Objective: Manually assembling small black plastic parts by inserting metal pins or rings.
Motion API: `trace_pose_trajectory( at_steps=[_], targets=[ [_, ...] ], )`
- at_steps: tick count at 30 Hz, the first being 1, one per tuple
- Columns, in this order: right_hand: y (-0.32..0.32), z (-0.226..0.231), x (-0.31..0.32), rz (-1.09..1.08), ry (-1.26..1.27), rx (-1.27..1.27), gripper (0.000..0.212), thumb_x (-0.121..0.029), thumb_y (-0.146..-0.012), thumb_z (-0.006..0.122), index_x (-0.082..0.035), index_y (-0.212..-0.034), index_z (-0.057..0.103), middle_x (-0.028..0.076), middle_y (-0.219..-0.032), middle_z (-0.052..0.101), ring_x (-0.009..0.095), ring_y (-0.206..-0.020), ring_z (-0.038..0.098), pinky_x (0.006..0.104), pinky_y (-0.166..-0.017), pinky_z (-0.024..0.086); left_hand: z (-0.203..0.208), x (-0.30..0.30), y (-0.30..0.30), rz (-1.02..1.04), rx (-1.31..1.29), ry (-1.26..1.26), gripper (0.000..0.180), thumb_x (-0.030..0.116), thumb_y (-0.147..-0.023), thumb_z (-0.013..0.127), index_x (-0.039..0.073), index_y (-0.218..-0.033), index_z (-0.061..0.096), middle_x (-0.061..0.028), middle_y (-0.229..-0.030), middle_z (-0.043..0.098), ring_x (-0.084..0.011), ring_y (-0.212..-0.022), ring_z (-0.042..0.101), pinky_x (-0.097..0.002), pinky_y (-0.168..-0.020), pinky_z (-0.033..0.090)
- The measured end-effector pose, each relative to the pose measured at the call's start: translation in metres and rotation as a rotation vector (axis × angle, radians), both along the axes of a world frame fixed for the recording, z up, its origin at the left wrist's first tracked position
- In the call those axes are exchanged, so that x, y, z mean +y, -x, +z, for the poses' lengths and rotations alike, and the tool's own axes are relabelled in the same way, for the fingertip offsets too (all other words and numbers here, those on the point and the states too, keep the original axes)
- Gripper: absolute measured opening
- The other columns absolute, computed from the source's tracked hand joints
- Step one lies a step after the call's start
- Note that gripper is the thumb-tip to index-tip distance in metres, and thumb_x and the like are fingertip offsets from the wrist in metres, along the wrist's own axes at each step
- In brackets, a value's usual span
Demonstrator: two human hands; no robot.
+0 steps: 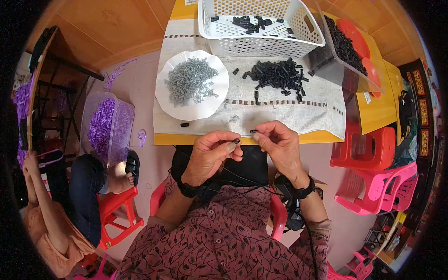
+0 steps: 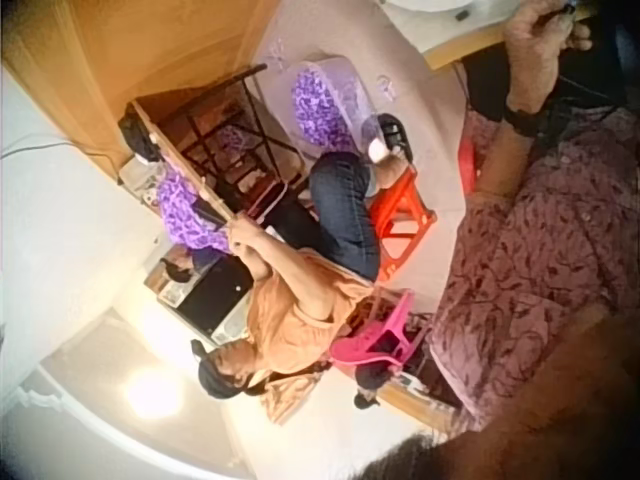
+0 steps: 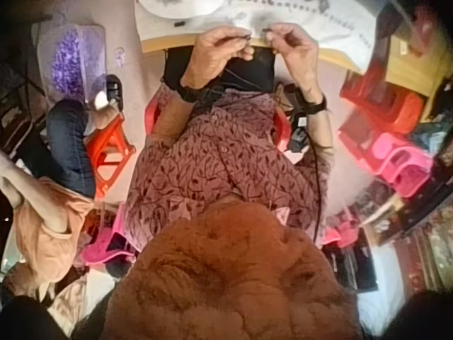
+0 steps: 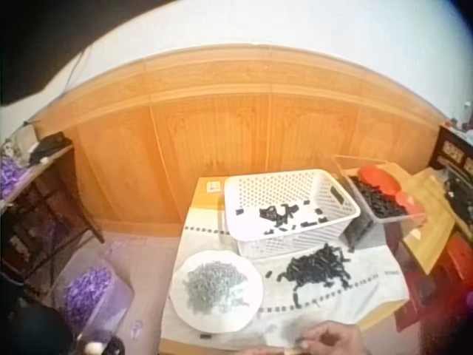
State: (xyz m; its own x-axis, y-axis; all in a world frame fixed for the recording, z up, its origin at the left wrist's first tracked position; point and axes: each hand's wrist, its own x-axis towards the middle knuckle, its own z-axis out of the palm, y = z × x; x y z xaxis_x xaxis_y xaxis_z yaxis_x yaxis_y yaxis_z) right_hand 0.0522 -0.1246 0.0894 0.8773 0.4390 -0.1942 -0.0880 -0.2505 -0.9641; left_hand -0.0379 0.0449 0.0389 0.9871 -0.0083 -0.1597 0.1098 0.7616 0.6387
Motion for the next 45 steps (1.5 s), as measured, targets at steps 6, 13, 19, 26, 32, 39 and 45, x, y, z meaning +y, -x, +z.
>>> trace_pose_trajectory(
  at_steps=[6, 13, 19, 26, 32, 39, 45],
  targets=[
    [0.011, 0.006, -0.001, 0.029, -0.057, -0.030, 0.016, 0.004, -0.083, 0.065, 0.000, -0.098, 0.061, 0.001, -0.080, 0.062, 0.005, -0.069, 0.055, 0.0180, -0.061, 0.045, 0.005, -0.002, 0.000, 0.022, -0.005, 0.005, 0.022, 0.000, -0.090, 0.055, -0.004, -0.111, 0.058, -0.0115, -0.092, 0.064, -0.0169, -0.079, 0.066, -0.0284, -0.072, 0.056],
    [0.014, 0.005, -0.003, 0.124, -0.072, -0.149, 0.014, 0.006, -0.083, 0.063, 0.001, -0.096, 0.061, 0.003, -0.087, 0.060, 0.005, -0.071, 0.055, 0.0177, -0.061, 0.044, 0.005, -0.003, 0.001, 0.000, -0.010, 0.007, 0.022, 0.000, -0.091, 0.052, -0.004, -0.112, 0.058, -0.0123, -0.094, 0.063, -0.0179, -0.081, 0.064, -0.0306, -0.072, 0.056],
    [0.018, 0.012, 0.001, 0.106, -0.108, -0.008, 0.013, 0.005, -0.081, 0.065, -0.001, -0.093, 0.063, 0.000, -0.081, 0.059, 0.004, -0.073, 0.055, 0.0178, -0.062, 0.045, 0.007, -0.003, 0.001, 0.020, -0.002, -0.003, 0.021, 0.000, -0.091, 0.053, -0.004, -0.111, 0.058, -0.0123, -0.094, 0.063, -0.0178, -0.082, 0.064, -0.0306, -0.072, 0.056],
    [0.020, 0.013, 0.006, 0.096, -0.171, -0.030, 0.009, 0.001, -0.086, 0.062, 0.000, -0.095, 0.062, 0.002, -0.082, 0.060, 0.008, -0.074, 0.059, 0.0195, -0.061, 0.049, 0.007, -0.002, 0.002, -0.003, -0.018, -0.025, 0.021, 0.001, -0.091, 0.052, -0.004, -0.110, 0.058, -0.0126, -0.095, 0.063, -0.0179, -0.082, 0.064, -0.0304, -0.073, 0.055],
    [0.018, 0.011, 0.002, 0.095, -0.187, 0.083, 0.014, -0.002, -0.088, 0.061, 0.001, -0.102, 0.059, 0.005, -0.089, 0.064, 0.009, -0.078, 0.061, 0.0205, -0.063, 0.049, 0.007, -0.003, 0.002, -0.001, -0.022, -0.035, 0.022, 0.002, -0.092, 0.052, -0.004, -0.112, 0.057, -0.0132, -0.095, 0.064, -0.0177, -0.082, 0.064, -0.0299, -0.073, 0.055],
    [0.017, 0.015, 0.003, 0.081, -0.182, 0.103, 0.014, 0.002, -0.087, 0.061, 0.001, -0.101, 0.058, 0.005, -0.090, 0.064, 0.008, -0.078, 0.061, 0.0195, -0.062, 0.048, 0.003, -0.004, 0.001, 0.002, -0.032, -0.070, 0.023, 0.004, -0.092, 0.053, -0.004, -0.114, 0.056, -0.0127, -0.095, 0.064, -0.0173, -0.082, 0.064, -0.0297, -0.073, 0.055],
    [0.017, 0.013, 0.003, 0.076, -0.176, 0.091, 0.014, 0.003, -0.086, 0.060, 0.001, -0.100, 0.058, 0.005, -0.090, 0.064, 0.008, -0.079, 0.060, 0.0190, -0.063, 0.048, 0.006, -0.004, 0.001, -0.006, -0.030, -0.127, 0.022, 0.004, -0.092, 0.053, -0.005, -0.112, 0.057, -0.0124, -0.094, 0.064, -0.0165, -0.080, 0.064, -0.0284, -0.072, 0.055]
  ],
)
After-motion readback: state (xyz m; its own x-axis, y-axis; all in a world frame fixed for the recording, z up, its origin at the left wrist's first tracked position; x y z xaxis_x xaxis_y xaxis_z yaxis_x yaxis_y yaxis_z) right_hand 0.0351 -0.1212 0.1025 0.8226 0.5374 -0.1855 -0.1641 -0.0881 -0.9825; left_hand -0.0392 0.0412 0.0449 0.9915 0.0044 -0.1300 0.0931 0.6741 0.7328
